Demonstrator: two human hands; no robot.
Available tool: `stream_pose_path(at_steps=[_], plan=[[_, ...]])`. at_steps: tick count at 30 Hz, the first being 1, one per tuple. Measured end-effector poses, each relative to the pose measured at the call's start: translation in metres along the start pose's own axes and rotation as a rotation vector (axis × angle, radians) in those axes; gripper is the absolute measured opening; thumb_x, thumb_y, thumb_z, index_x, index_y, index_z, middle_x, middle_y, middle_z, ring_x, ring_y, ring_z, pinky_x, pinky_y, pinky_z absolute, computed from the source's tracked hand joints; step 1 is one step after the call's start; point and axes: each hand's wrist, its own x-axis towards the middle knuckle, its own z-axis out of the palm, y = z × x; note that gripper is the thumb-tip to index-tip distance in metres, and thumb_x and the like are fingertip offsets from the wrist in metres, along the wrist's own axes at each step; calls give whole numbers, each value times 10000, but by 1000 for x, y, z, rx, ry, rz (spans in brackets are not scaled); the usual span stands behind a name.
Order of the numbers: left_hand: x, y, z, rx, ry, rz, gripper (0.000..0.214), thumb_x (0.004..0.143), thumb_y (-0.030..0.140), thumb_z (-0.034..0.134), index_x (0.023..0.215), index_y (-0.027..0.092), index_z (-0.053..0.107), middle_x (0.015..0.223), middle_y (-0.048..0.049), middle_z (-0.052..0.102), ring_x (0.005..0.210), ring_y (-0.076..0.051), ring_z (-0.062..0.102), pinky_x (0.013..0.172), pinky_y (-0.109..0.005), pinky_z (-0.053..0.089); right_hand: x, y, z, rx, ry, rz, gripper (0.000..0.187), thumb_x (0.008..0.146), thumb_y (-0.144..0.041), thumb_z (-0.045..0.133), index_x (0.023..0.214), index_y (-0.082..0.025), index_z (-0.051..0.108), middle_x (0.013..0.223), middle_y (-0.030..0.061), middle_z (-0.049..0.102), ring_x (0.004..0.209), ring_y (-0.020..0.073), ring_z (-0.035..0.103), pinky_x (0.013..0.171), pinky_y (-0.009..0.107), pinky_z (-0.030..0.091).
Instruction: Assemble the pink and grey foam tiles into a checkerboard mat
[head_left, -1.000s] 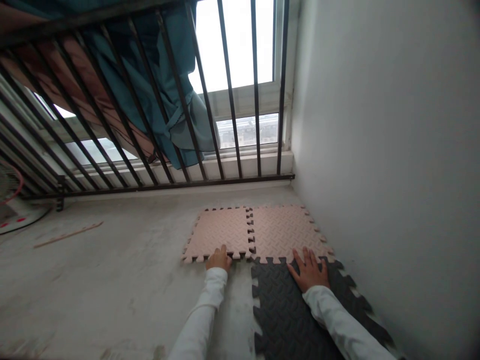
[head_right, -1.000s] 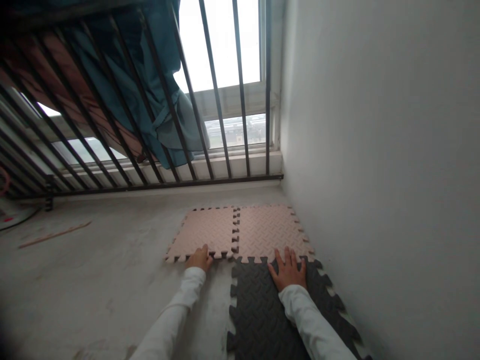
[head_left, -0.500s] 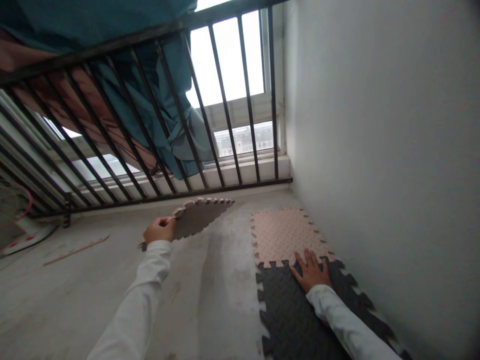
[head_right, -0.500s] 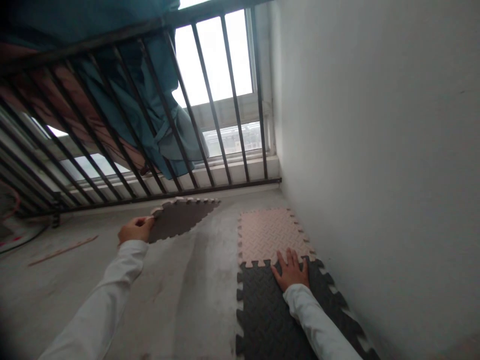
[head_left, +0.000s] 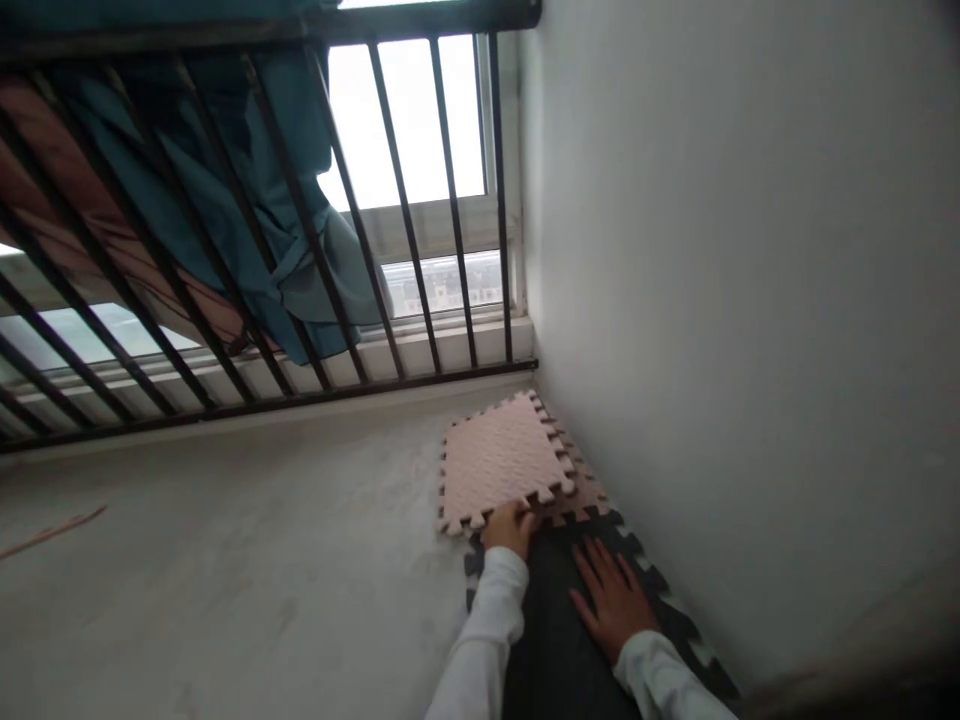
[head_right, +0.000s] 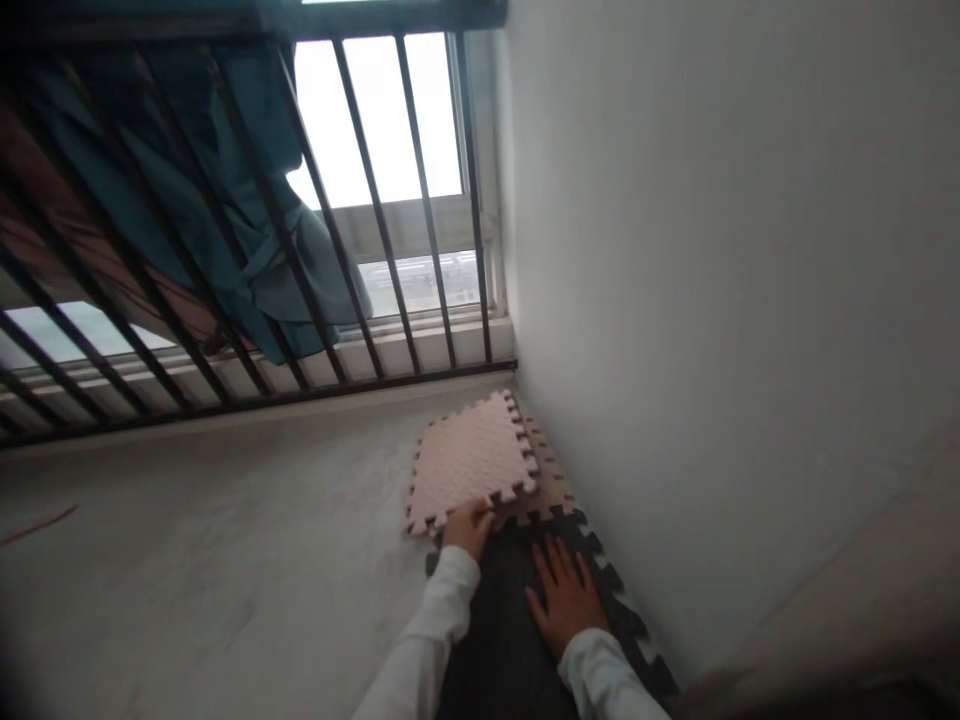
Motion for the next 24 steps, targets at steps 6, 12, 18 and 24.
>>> stream_pose_path(at_steps=[6,12,18,24], plan=[[32,-32,6,61,70,-207,444,751,290,454,1175,160,451,1263,-147,433,1175,-274,375,984,-400,288,3,-5,-7,20,-71,26,562,803,-491,241,1307,-244,242,1390,45,179,1277,220,175,1022,493,173],[82,-87,-8,-35,46,-508,589,683,400,549,1127,28,445,1116,-250,524,1072,-309,480,887,-378,380,2,-6,-7,37,-96,40,565,802,-486,245,1313,-245,233,1398,39,158,1284,218,150,1030,484,143],[76,-76,19,-234,44,-478,592,526,274,694,1065,121,503,1126,-137,556,1050,-218,511,855,-255,406,2,-7,-7,35,-86,44,574,801,-496,234,1315,-242,229,1402,44,161,1286,219,150,1026,480,142],[89,-77,7,-453,27,-579,449,517,278,706,883,64,556,1002,-215,588,945,-281,563,748,-333,477,2,-7,-6,35,-85,44,574,803,-495,232,1317,-239,226,1404,49,159,1287,220,144,1027,479,129]])
